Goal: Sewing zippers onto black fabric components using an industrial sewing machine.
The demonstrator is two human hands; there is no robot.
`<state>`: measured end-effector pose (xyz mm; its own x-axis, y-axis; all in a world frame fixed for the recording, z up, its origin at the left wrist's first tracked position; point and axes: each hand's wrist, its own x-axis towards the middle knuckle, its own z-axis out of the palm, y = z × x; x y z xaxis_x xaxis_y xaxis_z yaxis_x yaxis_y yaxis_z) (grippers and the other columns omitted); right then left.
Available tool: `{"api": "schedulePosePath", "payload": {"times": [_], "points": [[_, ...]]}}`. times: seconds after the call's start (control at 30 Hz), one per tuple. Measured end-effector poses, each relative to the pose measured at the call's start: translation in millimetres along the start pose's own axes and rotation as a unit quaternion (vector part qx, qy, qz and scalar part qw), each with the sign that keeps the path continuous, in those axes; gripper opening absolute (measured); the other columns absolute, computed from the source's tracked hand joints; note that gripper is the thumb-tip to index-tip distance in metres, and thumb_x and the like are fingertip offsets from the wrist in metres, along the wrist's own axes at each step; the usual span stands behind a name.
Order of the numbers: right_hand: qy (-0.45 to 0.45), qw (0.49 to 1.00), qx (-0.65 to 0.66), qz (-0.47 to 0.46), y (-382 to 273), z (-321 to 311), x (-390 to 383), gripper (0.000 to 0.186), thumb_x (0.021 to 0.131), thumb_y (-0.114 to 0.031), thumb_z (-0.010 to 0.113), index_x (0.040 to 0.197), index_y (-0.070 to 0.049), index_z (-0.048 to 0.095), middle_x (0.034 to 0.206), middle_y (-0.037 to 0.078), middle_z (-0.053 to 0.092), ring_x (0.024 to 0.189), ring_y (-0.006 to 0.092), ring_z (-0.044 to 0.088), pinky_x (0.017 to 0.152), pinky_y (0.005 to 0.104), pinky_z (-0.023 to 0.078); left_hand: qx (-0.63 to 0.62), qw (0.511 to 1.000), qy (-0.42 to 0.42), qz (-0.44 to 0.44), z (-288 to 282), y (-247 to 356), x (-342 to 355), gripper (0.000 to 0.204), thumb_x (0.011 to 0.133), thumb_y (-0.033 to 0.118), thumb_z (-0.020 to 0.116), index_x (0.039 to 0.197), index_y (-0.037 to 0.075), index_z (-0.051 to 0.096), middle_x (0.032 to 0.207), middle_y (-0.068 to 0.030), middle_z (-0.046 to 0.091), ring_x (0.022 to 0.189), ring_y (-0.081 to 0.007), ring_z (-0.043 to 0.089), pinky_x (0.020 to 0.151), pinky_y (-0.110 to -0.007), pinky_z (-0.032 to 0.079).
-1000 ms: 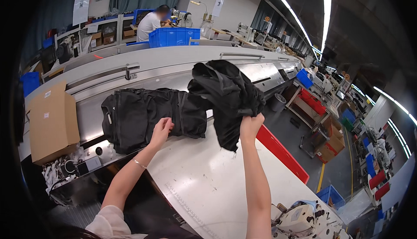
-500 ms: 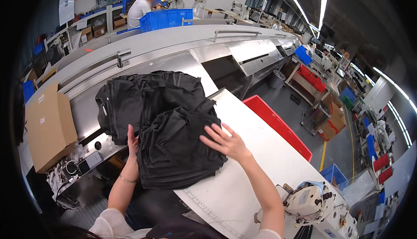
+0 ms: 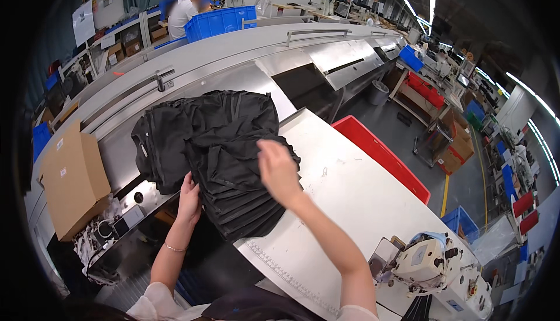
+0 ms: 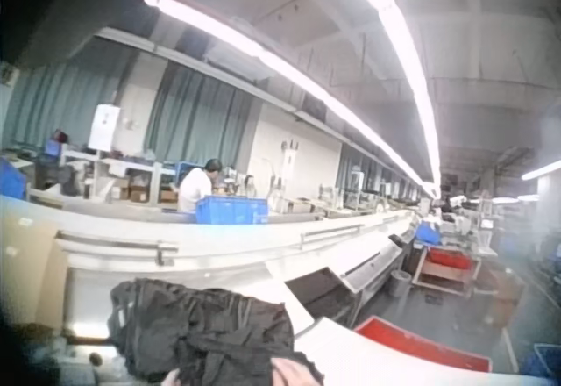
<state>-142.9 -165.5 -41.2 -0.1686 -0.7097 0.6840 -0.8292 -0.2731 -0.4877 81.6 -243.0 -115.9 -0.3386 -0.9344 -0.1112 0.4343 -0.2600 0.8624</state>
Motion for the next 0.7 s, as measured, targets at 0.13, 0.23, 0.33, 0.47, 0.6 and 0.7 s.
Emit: {"api": "schedulePosePath", "payload": {"times": [0.13,0.23,0.33,0.47,0.6,0.7], "points": [[-0.006,0.999,-0.037,-0.033,-82,43,-26,0.042,0.079,-0.03,0.069,0.102,0.004,0.062,0.106,0.017,0.061,0.097,0.032,0.058,0.084,0.0377,0.048,0.032,0.998,-0.026,0.045,2,6,8,0.045,0.093,0.0,0.042,0.137,-0.003,0.031,0.132,-0.0115,0.046,0.118,-0.0179,0.047,0.099,-0.029,0.038],[-0.047,0.992,-0.107,0.047,-83,65,-15,0.046,0.082,-0.038,0.065,0.099,0.004,0.062,0.101,0.018,0.061,0.095,0.0328,0.058,0.08,0.0397,0.048,0.047,0.994,-0.075,0.065,6,17,11,0.051,0.095,0.003,0.041,0.141,-0.004,0.024,0.136,-0.0113,0.043,0.12,-0.0172,0.046,0.1,-0.027,0.036],[-0.132,0.962,-0.016,0.24,-84,66,6,0.053,0.085,-0.05,0.056,0.086,0.003,0.063,0.093,0.018,0.061,0.092,0.0328,0.06,0.076,0.0424,0.048,0.042,0.997,-0.064,0.032,-1,28,20,0.049,0.096,0.01,0.038,0.141,-0.004,0.024,0.132,-0.0106,0.047,0.117,-0.0154,0.048,0.098,-0.026,0.037],[-0.118,0.958,-0.022,0.262,-64,80,8,0.043,0.081,-0.041,0.062,0.078,0.002,0.062,0.089,0.018,0.061,0.083,0.0326,0.062,0.073,0.0416,0.049,0.009,0.989,-0.144,0.031,4,39,29,0.048,0.097,0.017,0.037,0.141,-0.001,0.028,0.129,-0.0092,0.049,0.112,-0.0144,0.051,0.097,-0.026,0.037],[-0.103,0.946,0.098,0.291,-48,101,5,0.026,0.072,-0.022,0.069,0.074,0.002,0.059,0.074,0.016,0.063,0.071,0.029,0.064,0.065,0.0371,0.049,0.468,0.776,0.067,0.418,34,31,6,0.056,0.09,0.011,0.05,0.14,0.001,0.027,0.134,-0.0148,0.046,0.129,-0.022,0.037,0.109,-0.039,0.021],[0.021,0.927,0.24,0.287,-32,91,-10,0.014,0.075,-0.008,0.067,0.074,0.002,0.057,0.063,0.007,0.06,0.056,0.0134,0.056,0.054,0.0256,0.043,0.507,0.76,-0.076,0.4,38,42,-3,0.061,0.083,0.002,0.052,0.139,0.003,0.028,0.134,-0.0123,0.046,0.134,-0.0224,0.032,0.112,-0.045,0.012]]}}
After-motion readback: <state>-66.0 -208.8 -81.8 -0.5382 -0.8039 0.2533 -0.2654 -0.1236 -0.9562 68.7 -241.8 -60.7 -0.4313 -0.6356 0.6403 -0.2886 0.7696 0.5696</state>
